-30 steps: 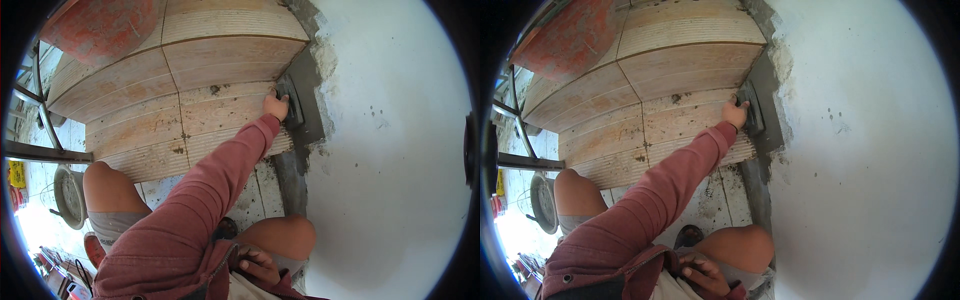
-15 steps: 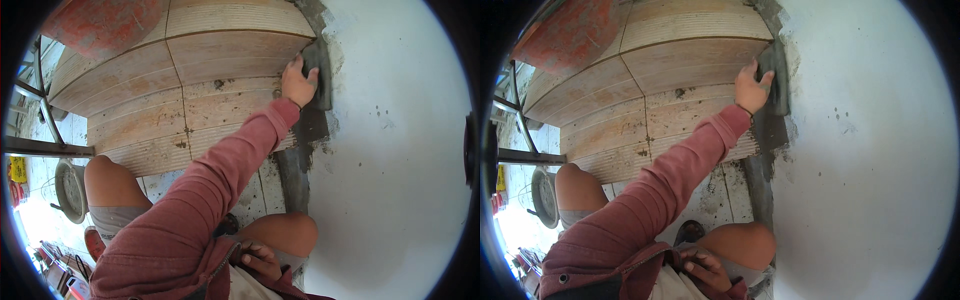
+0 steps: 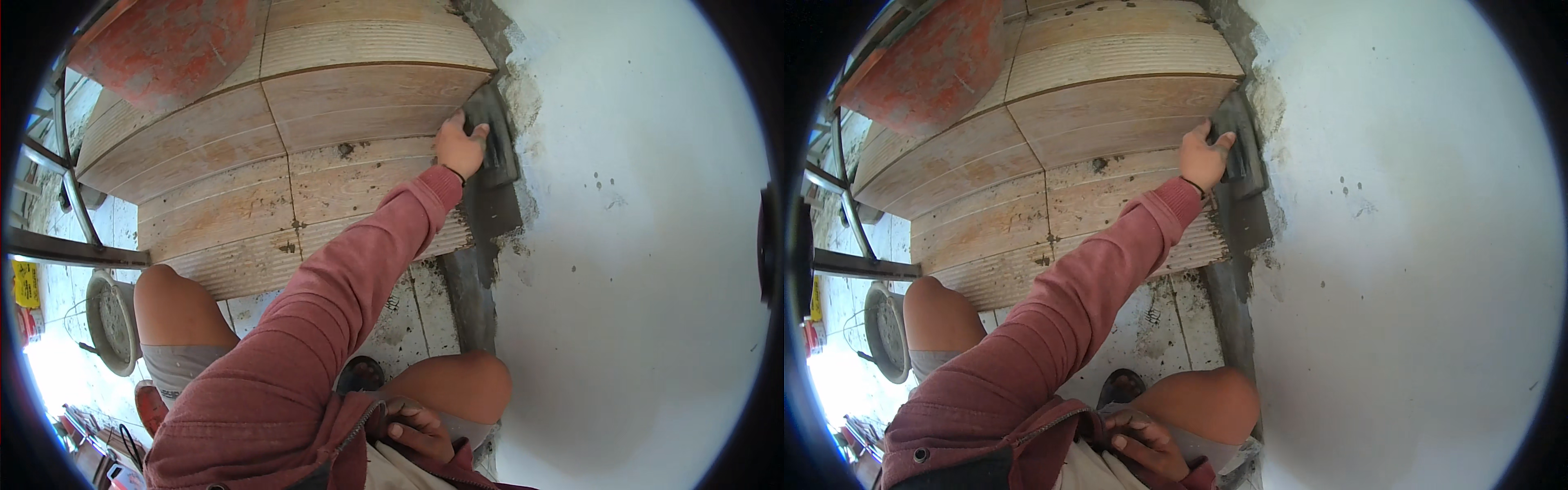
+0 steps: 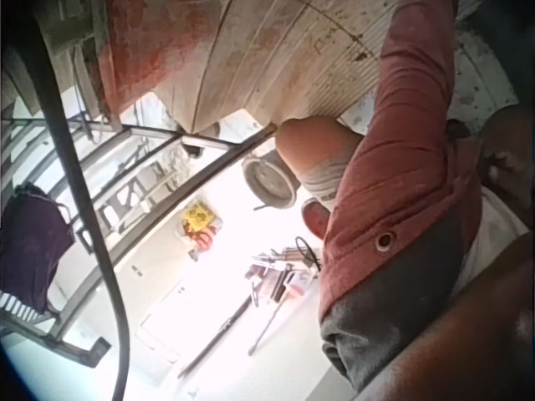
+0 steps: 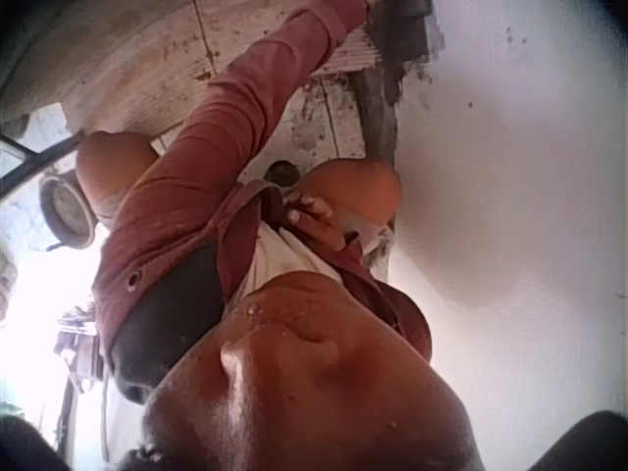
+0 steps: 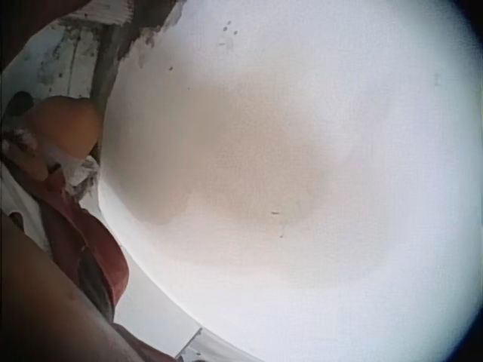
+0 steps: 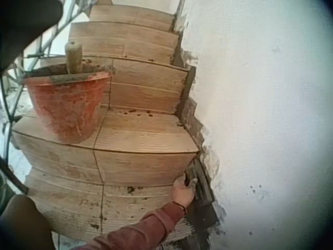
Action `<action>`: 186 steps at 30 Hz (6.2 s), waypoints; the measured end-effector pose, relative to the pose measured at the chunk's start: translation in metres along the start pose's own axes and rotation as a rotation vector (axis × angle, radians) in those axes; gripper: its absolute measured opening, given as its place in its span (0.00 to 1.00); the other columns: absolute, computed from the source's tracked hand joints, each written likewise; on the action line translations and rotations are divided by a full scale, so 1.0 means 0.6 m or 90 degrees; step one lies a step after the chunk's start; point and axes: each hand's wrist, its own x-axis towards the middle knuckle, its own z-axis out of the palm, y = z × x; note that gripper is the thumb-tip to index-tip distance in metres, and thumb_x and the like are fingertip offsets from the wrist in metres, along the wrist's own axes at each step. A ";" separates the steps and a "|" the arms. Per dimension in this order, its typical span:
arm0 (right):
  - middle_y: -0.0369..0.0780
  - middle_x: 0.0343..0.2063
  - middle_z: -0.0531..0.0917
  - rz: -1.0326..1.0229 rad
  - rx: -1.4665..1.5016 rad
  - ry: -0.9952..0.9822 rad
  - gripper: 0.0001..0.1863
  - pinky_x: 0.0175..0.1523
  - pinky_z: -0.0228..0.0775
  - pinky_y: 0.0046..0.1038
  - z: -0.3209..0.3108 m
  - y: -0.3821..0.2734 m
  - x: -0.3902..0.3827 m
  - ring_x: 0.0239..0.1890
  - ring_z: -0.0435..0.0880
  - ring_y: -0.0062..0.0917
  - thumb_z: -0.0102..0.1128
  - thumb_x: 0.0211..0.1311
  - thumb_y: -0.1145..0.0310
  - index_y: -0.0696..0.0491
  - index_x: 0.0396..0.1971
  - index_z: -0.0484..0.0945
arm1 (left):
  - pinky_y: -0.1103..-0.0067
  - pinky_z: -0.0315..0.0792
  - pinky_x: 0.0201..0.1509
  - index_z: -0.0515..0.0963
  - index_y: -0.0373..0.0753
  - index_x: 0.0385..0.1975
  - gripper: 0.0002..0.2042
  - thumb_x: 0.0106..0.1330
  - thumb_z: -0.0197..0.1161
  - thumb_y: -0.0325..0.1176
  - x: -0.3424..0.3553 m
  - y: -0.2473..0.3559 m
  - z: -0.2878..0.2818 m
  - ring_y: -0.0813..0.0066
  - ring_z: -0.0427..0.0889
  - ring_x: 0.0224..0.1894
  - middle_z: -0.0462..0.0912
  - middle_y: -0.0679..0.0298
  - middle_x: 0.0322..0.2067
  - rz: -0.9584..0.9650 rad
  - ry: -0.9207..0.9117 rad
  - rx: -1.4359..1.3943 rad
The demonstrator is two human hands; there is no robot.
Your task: The person applies mortar onto the wall next to the stairs using a trowel, washes the tools in a bucket of water with a brush, and smooths the plastered wall surface using a float.
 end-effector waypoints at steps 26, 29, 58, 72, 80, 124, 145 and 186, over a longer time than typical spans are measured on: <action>0.43 0.25 0.72 -0.135 0.183 0.104 0.23 0.30 0.67 0.28 0.019 -0.020 0.085 0.25 0.71 0.30 0.46 0.56 0.51 0.59 0.37 0.70 | 0.77 0.62 0.56 0.61 0.38 0.55 0.27 0.55 0.61 0.32 -0.199 0.065 -0.341 0.75 0.67 0.53 0.67 0.62 0.53 0.265 -0.689 -0.461; 0.44 0.27 0.79 -0.338 -0.556 0.506 0.14 0.34 0.71 0.29 0.106 -0.078 0.106 0.31 0.78 0.29 0.48 0.57 0.64 0.60 0.31 0.75 | 0.78 0.62 0.55 0.64 0.39 0.52 0.23 0.55 0.58 0.26 -0.171 0.109 -0.346 0.75 0.67 0.51 0.69 0.64 0.50 0.020 -0.877 -0.635; 0.36 0.31 0.71 -0.277 -2.103 0.181 0.17 0.41 0.62 0.30 -0.132 -0.387 0.427 0.37 0.69 0.29 0.50 0.50 0.69 0.35 0.40 0.78 | 0.67 0.56 0.61 0.66 0.38 0.46 0.19 0.53 0.52 0.31 -0.028 -0.188 -0.589 0.55 0.62 0.54 0.65 0.57 0.51 0.217 -0.183 0.518; 0.35 0.32 0.71 -0.209 -2.080 0.071 0.17 0.42 0.62 0.31 -0.124 -0.382 0.412 0.37 0.69 0.30 0.51 0.49 0.69 0.32 0.38 0.79 | 0.67 0.51 0.64 0.66 0.38 0.47 0.20 0.52 0.52 0.33 -0.031 -0.174 -0.592 0.57 0.60 0.57 0.63 0.56 0.53 0.218 -0.210 0.556; 0.36 0.32 0.71 -0.193 -2.099 0.105 0.18 0.42 0.64 0.31 -0.143 -0.385 0.421 0.37 0.69 0.30 0.51 0.50 0.69 0.32 0.40 0.78 | 0.67 0.51 0.64 0.65 0.39 0.48 0.21 0.52 0.52 0.34 -0.032 -0.184 -0.593 0.56 0.59 0.57 0.63 0.56 0.54 0.224 -0.206 0.550; 0.34 0.34 0.74 -0.046 -2.147 0.201 0.21 0.46 0.65 0.30 -0.116 -0.405 0.473 0.40 0.71 0.31 0.56 0.45 0.71 0.26 0.36 0.79 | 0.67 0.51 0.65 0.66 0.37 0.47 0.21 0.51 0.52 0.34 -0.029 -0.174 -0.587 0.57 0.58 0.58 0.63 0.55 0.54 0.212 -0.214 0.540; 0.34 0.36 0.74 0.236 -2.079 0.114 0.29 0.50 0.64 0.31 -0.077 -0.407 0.412 0.43 0.70 0.31 0.61 0.36 0.75 0.24 0.38 0.77 | 0.67 0.50 0.65 0.66 0.37 0.47 0.22 0.50 0.53 0.34 -0.031 -0.164 -0.592 0.57 0.58 0.58 0.62 0.55 0.54 0.189 -0.213 0.532; 0.45 0.44 0.77 -0.131 -1.320 0.503 0.23 0.53 0.63 0.27 -0.152 -0.377 0.413 0.47 0.75 0.34 0.58 0.50 0.66 0.44 0.49 0.73 | 0.68 0.48 0.66 0.66 0.38 0.46 0.21 0.49 0.54 0.35 -0.031 -0.183 -0.591 0.60 0.58 0.59 0.63 0.56 0.54 0.181 -0.219 0.544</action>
